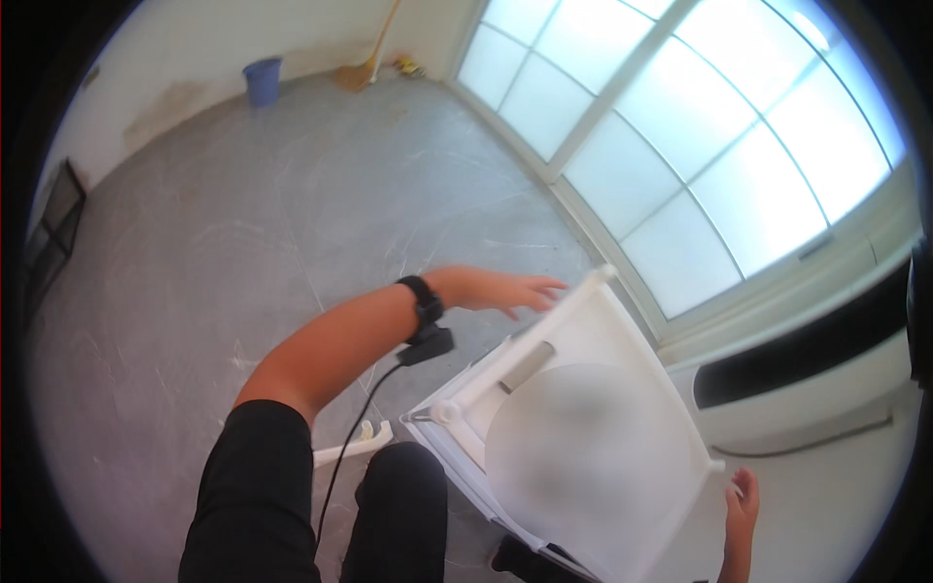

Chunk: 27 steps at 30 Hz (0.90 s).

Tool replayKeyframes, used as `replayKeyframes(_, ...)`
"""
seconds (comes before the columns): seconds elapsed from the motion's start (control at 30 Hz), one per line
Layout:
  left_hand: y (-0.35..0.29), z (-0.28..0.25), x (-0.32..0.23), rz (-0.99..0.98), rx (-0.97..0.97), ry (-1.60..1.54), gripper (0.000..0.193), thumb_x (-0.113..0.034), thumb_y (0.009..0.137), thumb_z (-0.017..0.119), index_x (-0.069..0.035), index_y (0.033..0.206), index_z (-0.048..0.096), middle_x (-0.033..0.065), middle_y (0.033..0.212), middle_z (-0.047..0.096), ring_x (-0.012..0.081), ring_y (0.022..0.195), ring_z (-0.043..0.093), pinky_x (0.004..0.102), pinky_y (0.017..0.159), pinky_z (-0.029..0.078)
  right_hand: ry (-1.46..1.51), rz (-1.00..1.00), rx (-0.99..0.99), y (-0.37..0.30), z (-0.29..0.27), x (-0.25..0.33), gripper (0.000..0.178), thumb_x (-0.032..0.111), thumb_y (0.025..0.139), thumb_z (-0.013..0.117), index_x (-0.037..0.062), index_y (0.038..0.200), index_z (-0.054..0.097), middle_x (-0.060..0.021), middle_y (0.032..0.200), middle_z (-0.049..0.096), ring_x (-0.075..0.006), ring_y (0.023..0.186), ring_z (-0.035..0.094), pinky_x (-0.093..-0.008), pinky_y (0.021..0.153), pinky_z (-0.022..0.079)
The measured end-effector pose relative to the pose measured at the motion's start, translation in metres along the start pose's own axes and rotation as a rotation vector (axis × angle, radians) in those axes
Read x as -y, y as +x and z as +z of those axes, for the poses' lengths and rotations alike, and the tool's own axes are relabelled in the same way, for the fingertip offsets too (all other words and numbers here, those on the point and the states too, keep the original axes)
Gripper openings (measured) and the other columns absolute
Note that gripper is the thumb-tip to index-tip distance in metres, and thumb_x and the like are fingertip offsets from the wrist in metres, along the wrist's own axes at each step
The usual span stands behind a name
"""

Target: The recorder is assembling a white plastic utility cart by connecting metal supports and plastic shelves.

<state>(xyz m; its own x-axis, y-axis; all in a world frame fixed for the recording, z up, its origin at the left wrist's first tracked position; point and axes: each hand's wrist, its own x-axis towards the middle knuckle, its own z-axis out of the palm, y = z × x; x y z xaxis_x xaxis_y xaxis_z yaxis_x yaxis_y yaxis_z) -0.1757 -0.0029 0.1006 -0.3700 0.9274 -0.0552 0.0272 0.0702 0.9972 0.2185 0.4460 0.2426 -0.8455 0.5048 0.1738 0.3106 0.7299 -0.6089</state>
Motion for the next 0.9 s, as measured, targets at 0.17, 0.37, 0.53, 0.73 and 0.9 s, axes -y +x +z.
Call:
replayKeyframes(0.17, 0.040, -0.007, 0.068, 0.276, -0.207, 0.148, 0.072, -0.041, 0.099, 0.051, -0.006, 0.154, 0.022, 0.0186, 0.158, 0.023, 0.0309, 0.147, 0.022, 0.0417, 0.117, 0.025, -0.006, 0.100, 0.248, 0.036, 0.037, 0.131, 0.026, 0.003, 0.089, 0.056, 0.0009, 0.115, 0.058, -0.0058, 0.104, 0.058, -0.0166, 0.103, 0.055, -0.0332, 0.095, 0.044)
replayKeyframes(0.37, 0.094, 0.027, 0.092, 0.591, -0.281, -0.124, 0.057, -0.028, 0.097, 0.059, 0.000, 0.144, 0.041, 0.0208, 0.143, 0.048, 0.0288, 0.134, 0.046, 0.0387, 0.114, 0.033, -0.094, -0.087, 0.443, 0.084, 0.132, 0.147, 0.035, 0.003, 0.096, 0.051, -0.0026, 0.130, 0.052, -0.0122, 0.128, 0.057, -0.0201, 0.121, 0.052, -0.0333, 0.106, 0.038)
replayKeyframes(0.53, 0.081, 0.035, 0.077, 0.600, -0.387, -0.168, 0.044, -0.023, 0.097, 0.061, -0.004, 0.135, 0.049, 0.0188, 0.129, 0.061, 0.0287, 0.123, 0.057, 0.0406, 0.108, 0.041, 0.070, -0.008, 0.408, 0.091, 0.195, 0.130, 0.037, 0.017, 0.104, 0.046, -0.0029, 0.135, 0.048, -0.0113, 0.128, 0.057, -0.0174, 0.119, 0.052, -0.0307, 0.104, 0.039)
replayKeyframes(0.73, 0.051, 0.029, 0.060, 0.569, -0.459, -0.144, 0.041, -0.023, 0.096, 0.058, -0.013, 0.135, 0.050, 0.0166, 0.114, 0.068, 0.0334, 0.109, 0.062, 0.0433, 0.096, 0.044, 0.025, 0.024, 0.338, 0.092, 0.196, 0.121, 0.036, 0.019, 0.106, 0.044, -0.0024, 0.135, 0.049, -0.0094, 0.124, 0.060, -0.0139, 0.112, 0.056, -0.0272, 0.098, 0.044)
replayKeyframes(0.9, 0.060, 0.017, 0.060, 0.494, -0.446, -0.012, 0.040, -0.023, 0.098, 0.058, -0.018, 0.137, 0.050, 0.0122, 0.120, 0.068, 0.0296, 0.113, 0.063, 0.0418, 0.098, 0.047, 0.079, 0.006, 0.370, 0.092, 0.198, 0.118, 0.037, 0.020, 0.106, 0.044, -0.0030, 0.135, 0.049, -0.0082, 0.122, 0.059, -0.0134, 0.111, 0.055, -0.0275, 0.098, 0.042)
